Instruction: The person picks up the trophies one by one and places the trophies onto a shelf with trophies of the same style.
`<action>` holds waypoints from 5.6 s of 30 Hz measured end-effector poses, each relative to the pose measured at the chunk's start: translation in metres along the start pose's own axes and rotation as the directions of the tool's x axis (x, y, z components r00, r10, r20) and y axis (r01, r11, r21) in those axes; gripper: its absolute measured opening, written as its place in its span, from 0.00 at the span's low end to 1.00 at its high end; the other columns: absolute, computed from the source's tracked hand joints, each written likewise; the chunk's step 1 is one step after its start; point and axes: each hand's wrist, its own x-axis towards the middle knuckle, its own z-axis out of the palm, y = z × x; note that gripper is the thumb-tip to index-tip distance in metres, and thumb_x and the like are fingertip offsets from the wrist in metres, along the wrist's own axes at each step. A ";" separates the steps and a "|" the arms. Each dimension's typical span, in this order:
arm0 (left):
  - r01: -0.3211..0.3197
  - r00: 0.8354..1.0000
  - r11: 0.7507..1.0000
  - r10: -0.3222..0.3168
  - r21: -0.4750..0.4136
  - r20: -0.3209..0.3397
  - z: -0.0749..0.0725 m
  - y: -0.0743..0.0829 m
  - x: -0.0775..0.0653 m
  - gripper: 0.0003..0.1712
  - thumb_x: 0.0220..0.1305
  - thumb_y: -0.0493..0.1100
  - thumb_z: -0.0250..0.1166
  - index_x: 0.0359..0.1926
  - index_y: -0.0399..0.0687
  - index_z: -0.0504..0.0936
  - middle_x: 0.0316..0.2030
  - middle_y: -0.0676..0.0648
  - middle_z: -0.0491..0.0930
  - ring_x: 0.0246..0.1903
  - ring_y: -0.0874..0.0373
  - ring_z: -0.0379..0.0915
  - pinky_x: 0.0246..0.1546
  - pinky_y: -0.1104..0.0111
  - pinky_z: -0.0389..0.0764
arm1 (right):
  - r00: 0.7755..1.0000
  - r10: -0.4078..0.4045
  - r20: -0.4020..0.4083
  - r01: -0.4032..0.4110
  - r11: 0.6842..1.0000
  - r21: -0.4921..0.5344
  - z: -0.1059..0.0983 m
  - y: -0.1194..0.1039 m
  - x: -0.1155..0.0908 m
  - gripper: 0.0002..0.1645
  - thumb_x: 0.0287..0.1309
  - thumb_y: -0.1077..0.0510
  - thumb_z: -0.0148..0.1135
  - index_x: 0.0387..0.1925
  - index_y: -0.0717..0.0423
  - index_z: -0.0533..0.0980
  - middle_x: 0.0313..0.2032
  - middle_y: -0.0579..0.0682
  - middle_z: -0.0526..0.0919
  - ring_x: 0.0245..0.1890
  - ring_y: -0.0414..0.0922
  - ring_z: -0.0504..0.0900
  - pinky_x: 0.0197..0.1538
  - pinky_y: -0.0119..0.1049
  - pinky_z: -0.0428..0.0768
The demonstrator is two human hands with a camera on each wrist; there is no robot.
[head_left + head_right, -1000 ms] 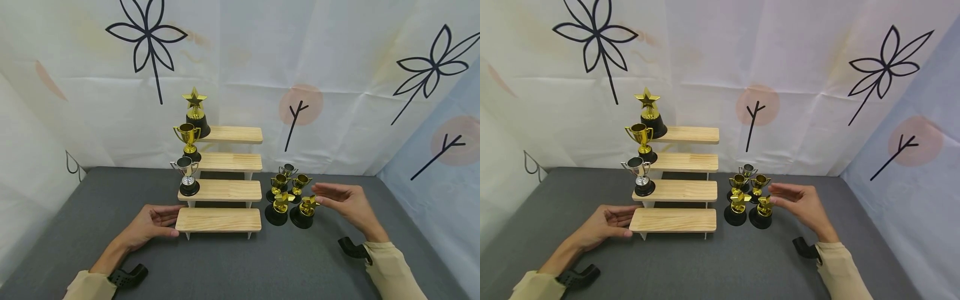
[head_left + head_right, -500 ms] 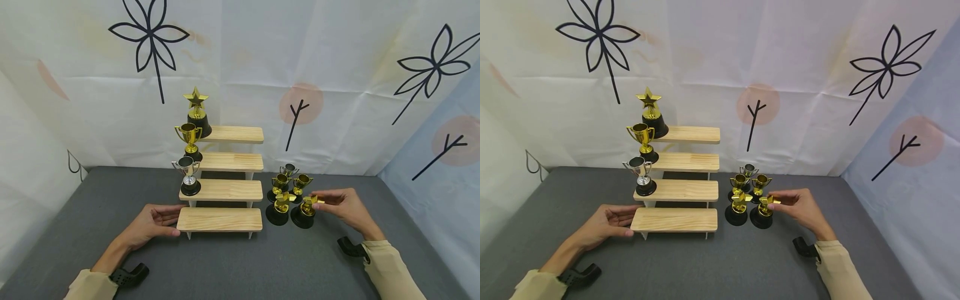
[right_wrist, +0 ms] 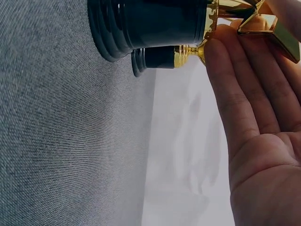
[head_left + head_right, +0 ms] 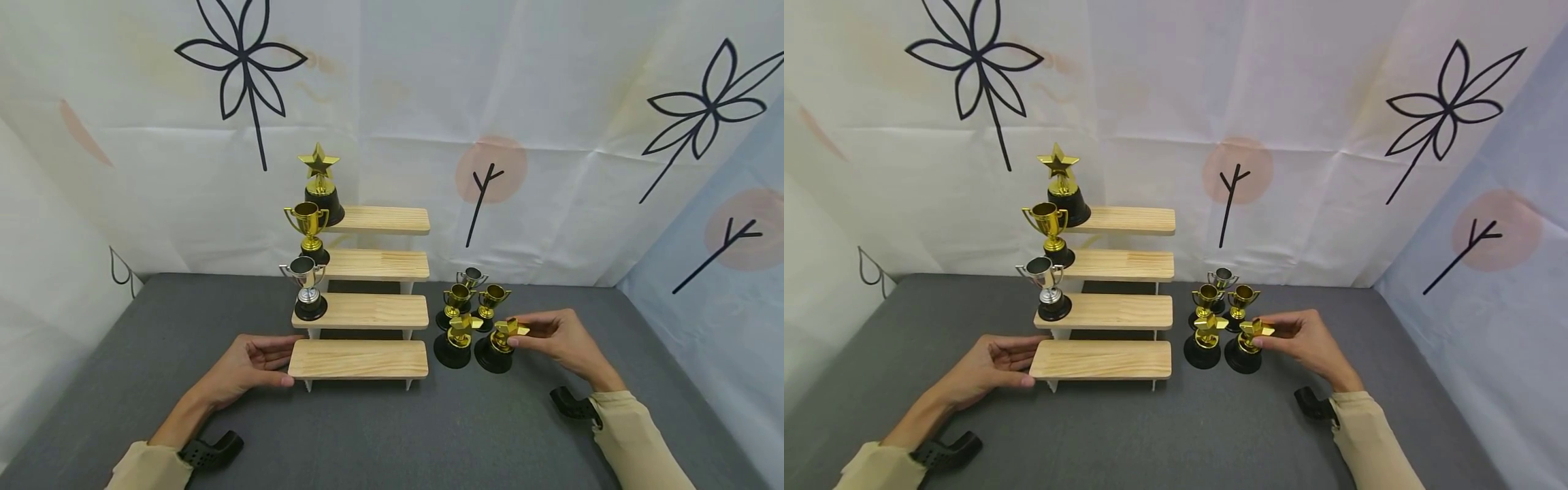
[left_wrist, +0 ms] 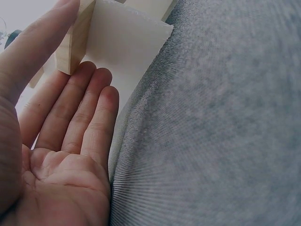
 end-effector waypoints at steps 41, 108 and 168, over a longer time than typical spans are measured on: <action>-0.006 1.000 1.000 0.006 -0.016 0.004 0.001 0.001 0.000 0.41 0.54 0.23 0.73 0.66 0.14 0.64 0.63 0.23 0.69 0.59 0.57 0.77 0.58 0.65 0.80 | 0.966 -0.092 -0.242 0.076 0.994 -0.074 -0.019 -0.049 -0.015 0.19 0.58 0.71 0.71 0.52 0.71 0.82 0.40 0.41 0.89 0.36 0.35 0.87 0.38 0.28 0.87; 0.000 1.000 1.000 0.000 -0.020 0.008 0.000 0.000 -0.001 0.40 0.55 0.24 0.72 0.66 0.14 0.64 0.63 0.30 0.73 0.58 0.58 0.78 0.57 0.65 0.81 | 0.954 -0.253 -0.158 0.297 0.856 0.423 -0.002 -0.162 0.110 0.16 0.57 0.75 0.68 0.47 0.64 0.86 0.42 0.52 0.89 0.46 0.47 0.82 0.54 0.33 0.83; 0.007 1.000 1.000 -0.007 -0.017 0.000 -0.001 0.000 0.000 0.42 0.53 0.24 0.74 0.66 0.14 0.64 0.63 0.30 0.74 0.58 0.58 0.78 0.57 0.65 0.81 | 0.984 -0.144 -0.103 0.169 0.938 0.303 0.047 -0.198 0.195 0.19 0.59 0.65 0.73 0.52 0.65 0.84 0.43 0.53 0.89 0.49 0.49 0.85 0.63 0.38 0.79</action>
